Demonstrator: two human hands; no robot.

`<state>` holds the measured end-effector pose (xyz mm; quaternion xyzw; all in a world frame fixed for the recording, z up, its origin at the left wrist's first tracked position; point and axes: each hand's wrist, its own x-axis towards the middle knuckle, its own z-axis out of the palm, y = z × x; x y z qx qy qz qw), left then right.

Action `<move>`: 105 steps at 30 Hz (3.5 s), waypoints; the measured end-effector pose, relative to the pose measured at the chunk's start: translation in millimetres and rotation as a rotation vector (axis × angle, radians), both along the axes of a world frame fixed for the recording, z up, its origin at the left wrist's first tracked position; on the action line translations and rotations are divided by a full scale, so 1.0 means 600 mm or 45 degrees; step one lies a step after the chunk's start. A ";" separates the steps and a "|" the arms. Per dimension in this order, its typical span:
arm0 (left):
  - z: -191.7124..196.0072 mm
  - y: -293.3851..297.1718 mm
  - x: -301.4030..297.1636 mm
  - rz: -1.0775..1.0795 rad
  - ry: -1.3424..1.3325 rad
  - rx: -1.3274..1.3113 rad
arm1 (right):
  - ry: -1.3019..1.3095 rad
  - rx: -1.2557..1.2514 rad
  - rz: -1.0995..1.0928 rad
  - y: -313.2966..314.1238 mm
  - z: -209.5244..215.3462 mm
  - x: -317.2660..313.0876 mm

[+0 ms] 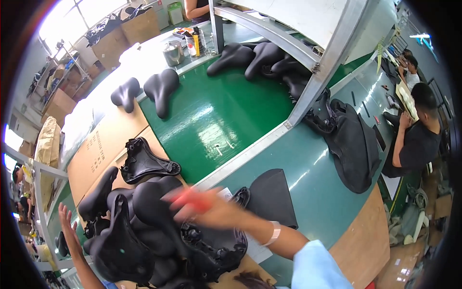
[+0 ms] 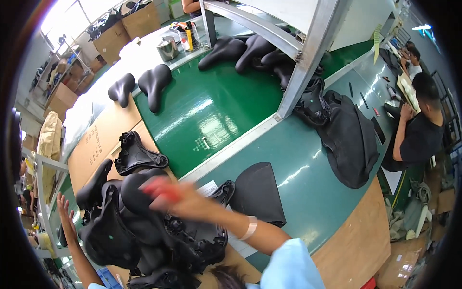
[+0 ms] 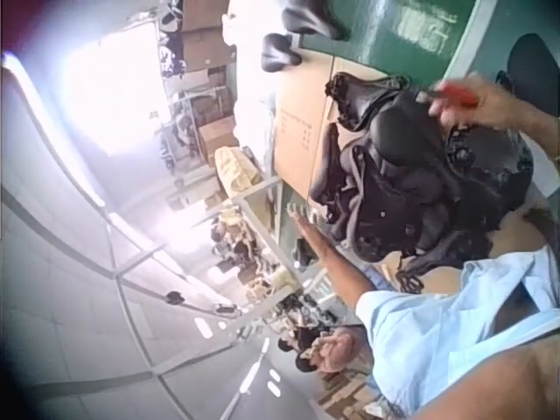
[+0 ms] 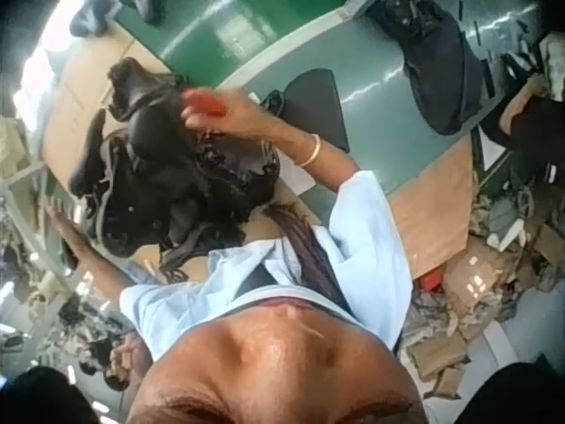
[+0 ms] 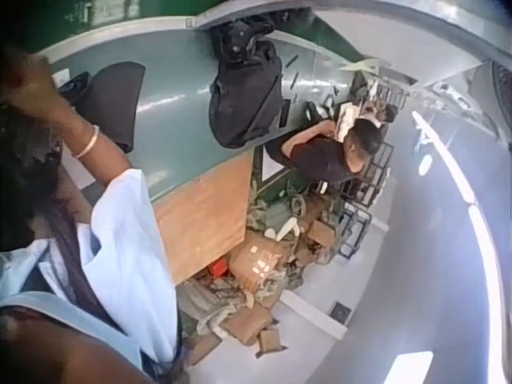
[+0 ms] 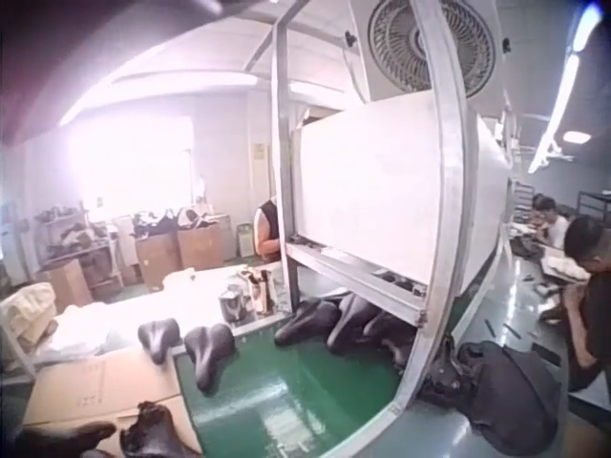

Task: Trim excess material from the edges of bicycle saddles using a utility knife.

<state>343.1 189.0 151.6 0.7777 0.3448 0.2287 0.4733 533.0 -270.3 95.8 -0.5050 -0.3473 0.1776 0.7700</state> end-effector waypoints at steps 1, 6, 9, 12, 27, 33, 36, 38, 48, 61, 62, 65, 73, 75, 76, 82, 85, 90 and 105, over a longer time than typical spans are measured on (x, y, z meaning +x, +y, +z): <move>0.025 -0.005 -0.033 0.031 -0.007 0.041 | 0.336 -0.177 -0.319 -0.067 -0.054 0.022; 0.026 -0.171 0.003 -0.668 0.705 0.329 | 0.519 -0.285 -1.808 -0.445 -0.184 0.214; 0.012 -0.213 0.027 -0.575 0.682 0.555 | 0.776 -0.106 -1.657 -0.554 -0.196 0.283; -0.029 -0.200 0.011 -0.346 0.468 0.634 | 0.621 -0.389 -1.507 -0.576 -0.197 0.311; -0.041 -0.217 -0.019 -0.264 0.282 0.735 | 0.981 -0.355 -1.551 -0.488 -0.196 0.306; -0.049 -0.224 -0.010 -0.315 0.287 0.711 | 0.739 0.109 -1.702 -0.547 -0.233 0.357; -0.058 -0.226 -0.014 -0.274 0.261 0.718 | 0.559 -0.268 -1.863 -0.543 -0.204 0.361; -0.059 -0.222 -0.018 -0.253 0.240 0.770 | 0.172 -1.198 -2.102 -0.534 -0.163 0.354; -0.073 -0.214 -0.023 -0.214 -0.006 0.922 | 0.249 -0.262 -1.956 -0.543 -0.027 0.013; -0.080 -0.394 -0.304 -0.873 -0.382 -0.563 | 0.289 0.189 -0.388 0.001 -0.079 -0.465; -0.077 -0.386 -0.330 -0.713 -0.436 -0.682 | 0.292 0.123 -0.265 0.026 -0.080 -0.495; -0.095 -0.351 -0.391 -0.382 -0.693 -1.001 | 0.036 -0.091 -0.017 0.056 -0.092 -0.563; -0.152 -0.224 -0.778 0.026 -0.553 -0.816 | 0.454 -0.725 -0.351 0.041 -0.178 -0.649; -0.201 -0.184 -0.819 -0.521 -0.168 -0.382 | 0.042 -0.814 -0.296 0.069 -0.196 -0.647; -0.211 -0.186 -0.814 -0.649 0.036 -0.376 | 0.047 -0.805 -0.288 0.082 -0.196 -0.647; -0.242 -0.203 -0.677 -1.329 0.259 -0.012 | 0.213 -0.488 -0.255 0.118 -0.192 -0.603; -0.235 -0.181 -0.602 -1.401 0.349 0.039 | -0.221 -0.533 -0.459 0.128 -0.127 -0.578; -0.202 -0.179 -0.471 -1.731 0.419 0.145 | -0.766 -0.540 -0.556 0.124 -0.053 -0.402; -0.276 -0.453 -0.624 -0.091 0.173 0.577 | 0.235 -1.063 -0.010 0.032 -0.186 -0.763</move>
